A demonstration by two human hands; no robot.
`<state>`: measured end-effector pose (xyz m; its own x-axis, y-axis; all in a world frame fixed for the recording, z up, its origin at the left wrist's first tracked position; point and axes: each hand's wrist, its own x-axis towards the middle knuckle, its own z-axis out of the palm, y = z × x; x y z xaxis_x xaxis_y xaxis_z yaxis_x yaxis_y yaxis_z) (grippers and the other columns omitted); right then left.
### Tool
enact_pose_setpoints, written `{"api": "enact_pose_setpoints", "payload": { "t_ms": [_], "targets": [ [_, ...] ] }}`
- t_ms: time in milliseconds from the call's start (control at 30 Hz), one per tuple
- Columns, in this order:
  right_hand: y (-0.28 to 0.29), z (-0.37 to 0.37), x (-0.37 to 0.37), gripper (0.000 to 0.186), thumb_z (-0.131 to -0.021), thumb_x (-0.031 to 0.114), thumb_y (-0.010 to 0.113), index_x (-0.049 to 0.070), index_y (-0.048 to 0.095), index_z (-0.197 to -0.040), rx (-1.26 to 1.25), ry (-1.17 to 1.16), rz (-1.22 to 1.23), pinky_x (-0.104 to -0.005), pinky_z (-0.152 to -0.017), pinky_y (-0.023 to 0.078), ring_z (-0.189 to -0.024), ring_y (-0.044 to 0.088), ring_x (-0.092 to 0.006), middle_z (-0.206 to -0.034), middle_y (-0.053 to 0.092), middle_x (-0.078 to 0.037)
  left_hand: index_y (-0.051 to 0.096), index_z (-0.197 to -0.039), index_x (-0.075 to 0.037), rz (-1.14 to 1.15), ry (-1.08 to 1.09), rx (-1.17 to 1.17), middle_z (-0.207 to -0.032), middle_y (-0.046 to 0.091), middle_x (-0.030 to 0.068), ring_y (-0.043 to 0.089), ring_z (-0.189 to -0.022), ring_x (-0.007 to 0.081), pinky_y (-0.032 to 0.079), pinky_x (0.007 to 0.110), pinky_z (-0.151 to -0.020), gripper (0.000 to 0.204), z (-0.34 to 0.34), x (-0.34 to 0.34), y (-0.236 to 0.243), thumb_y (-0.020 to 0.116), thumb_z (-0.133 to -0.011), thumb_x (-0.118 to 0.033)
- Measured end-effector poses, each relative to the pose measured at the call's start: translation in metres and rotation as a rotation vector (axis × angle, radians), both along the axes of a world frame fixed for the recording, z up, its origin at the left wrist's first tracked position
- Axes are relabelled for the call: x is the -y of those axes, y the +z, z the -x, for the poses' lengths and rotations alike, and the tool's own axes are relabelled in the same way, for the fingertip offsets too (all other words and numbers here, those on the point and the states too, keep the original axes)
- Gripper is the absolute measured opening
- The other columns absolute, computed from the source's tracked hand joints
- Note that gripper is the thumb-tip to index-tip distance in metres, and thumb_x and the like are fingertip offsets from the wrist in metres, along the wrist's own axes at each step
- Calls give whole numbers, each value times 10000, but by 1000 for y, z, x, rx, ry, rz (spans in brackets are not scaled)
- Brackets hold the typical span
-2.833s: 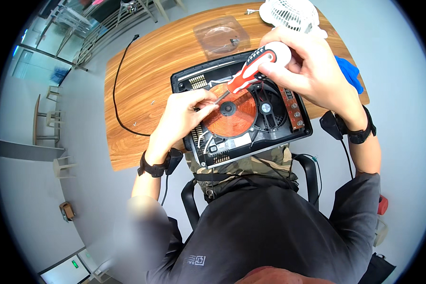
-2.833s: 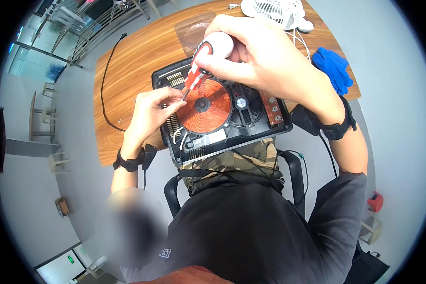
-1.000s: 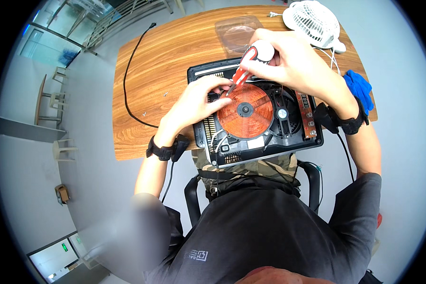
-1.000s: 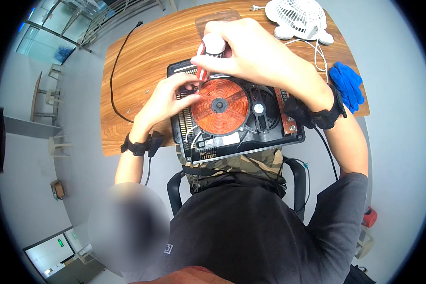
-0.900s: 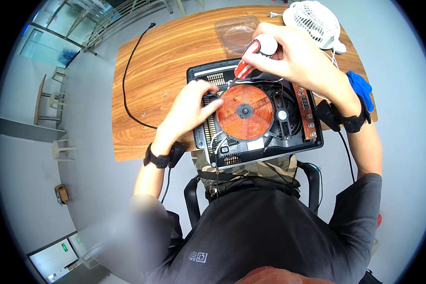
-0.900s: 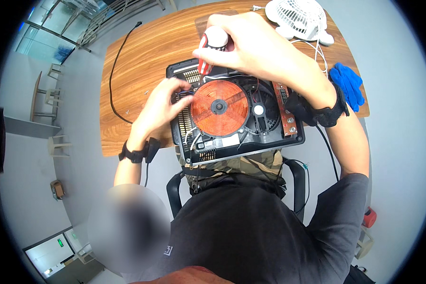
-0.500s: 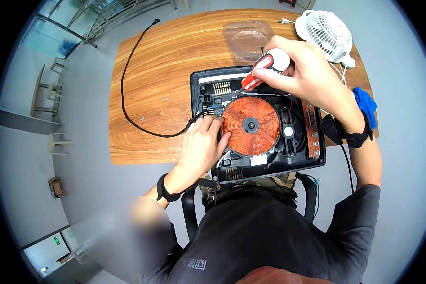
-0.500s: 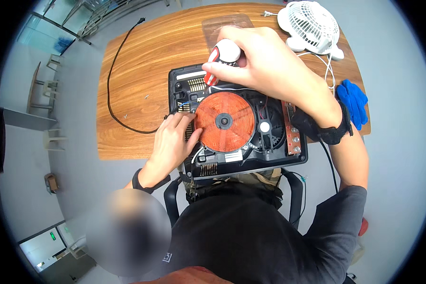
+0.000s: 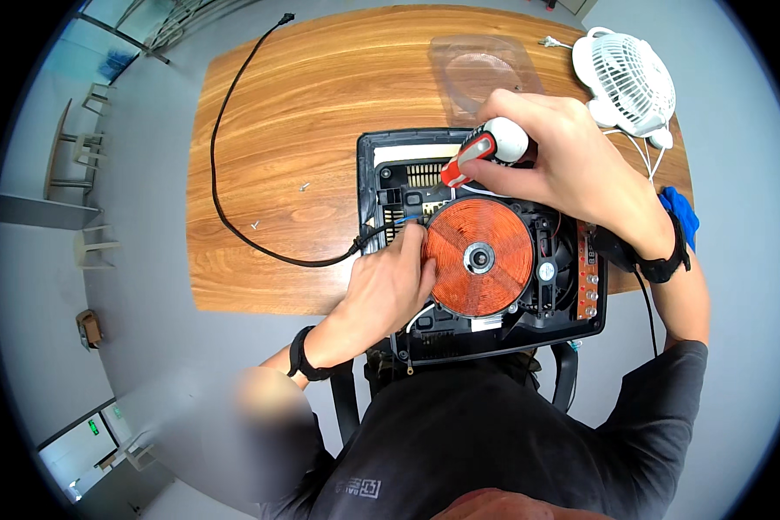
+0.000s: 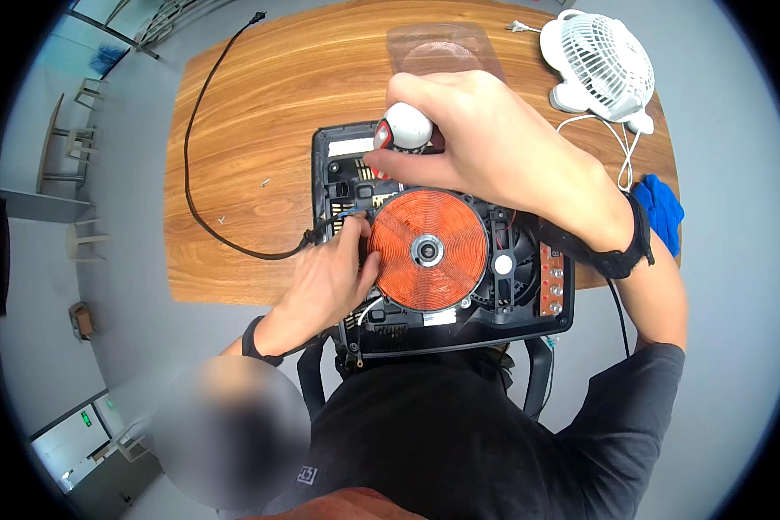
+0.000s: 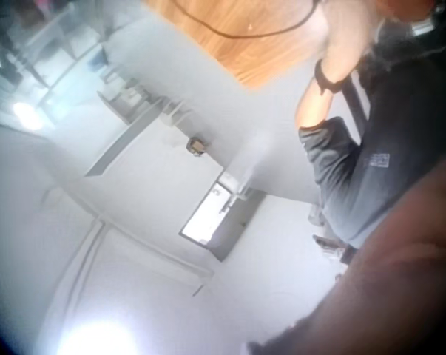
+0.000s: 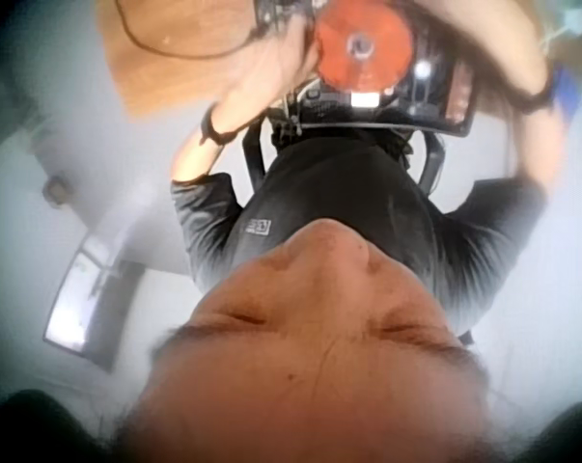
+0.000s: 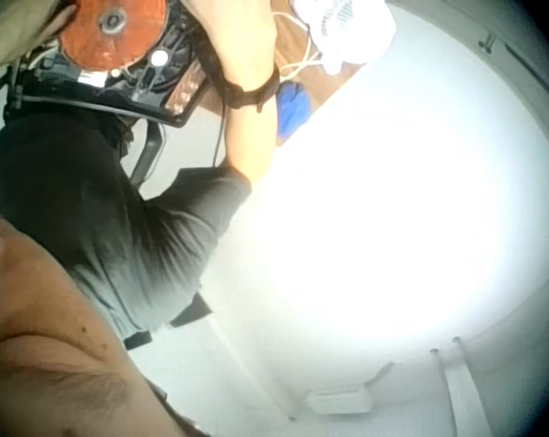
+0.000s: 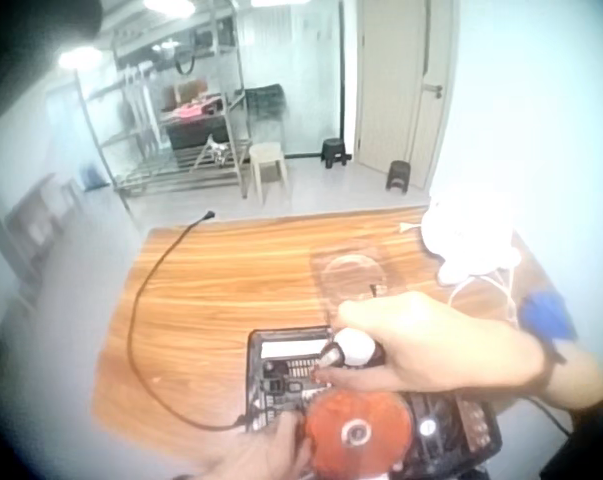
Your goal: The person uses a screwdriver to tighten screws on the internal components of an open electronic device. They adjust wires and reposition the device casing while working at a wooden table.
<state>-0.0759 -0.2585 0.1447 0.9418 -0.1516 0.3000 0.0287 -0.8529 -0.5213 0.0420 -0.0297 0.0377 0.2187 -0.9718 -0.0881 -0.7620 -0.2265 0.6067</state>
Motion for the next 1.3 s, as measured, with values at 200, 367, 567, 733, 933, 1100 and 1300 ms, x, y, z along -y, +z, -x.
{"api": "enact_pose_setpoints", "payload": {
  "t_ms": [200,367,567,733,933,1100,1300],
  "targets": [
    [-3,-7,3,399,-867,317,828,7,579,-891,-103,-30,-1,-430,-640,524,-740,660,-375,-776,642,-182,501,-1112,40,7,-102,-137,-1170,643,306,678,-770,468,554,515,-658,383,-11,3,2,747,-925,-187],
    [-2,-10,4,414,-873,351,815,2,596,-908,-140,-29,11,-432,-648,536,-728,670,-373,-770,646,-187,528,-1133,-20,-71,-39,-393,-1425,534,281,707,-739,317,574,385,-674,356,-18,3,-1,773,-916,-158],
    [-9,-11,10,414,-865,350,819,-2,611,-928,-116,-22,17,-428,-645,540,-709,670,-382,-771,658,-188,559,-1065,-30,-41,-33,-420,-1472,510,300,713,-693,264,572,342,-649,285,-18,5,-3,771,-917,-150],
    [-10,-10,9,410,-859,344,824,2,613,-939,-122,-1,-9,-432,-642,552,-726,687,-382,-783,673,-191,575,-1010,-34,-88,-2,-420,-1480,517,308,723,-687,247,573,333,-631,273,-18,5,-3,790,-897,-157],
    [-15,-9,8,399,-854,338,829,10,618,-943,-88,-6,-14,-426,-639,556,-732,693,-382,-785,680,-185,571,-972,-37,-15,-18,-403,-1475,540,279,723,-687,241,575,332,-632,256,-20,6,-7,794,-887,-131],
    [-10,-7,6,400,-844,331,834,10,617,-942,-114,-47,-27,-434,-640,549,-735,686,-381,-781,675,-179,541,-929,-37,-28,-18,-403,-1478,540,270,714,-674,237,566,336,-622,255,-19,7,-6,783,-892,-108],
    [-11,-4,8,407,-835,335,837,7,618,-936,-121,-60,-17,-436,-649,544,-737,676,-379,-794,671,-182,525,-898,-38,-23,-22,-387,-1470,547,256,688,-654,232,558,344,-621,262,-18,7,-6,780,-892,-99]
  ]
}}
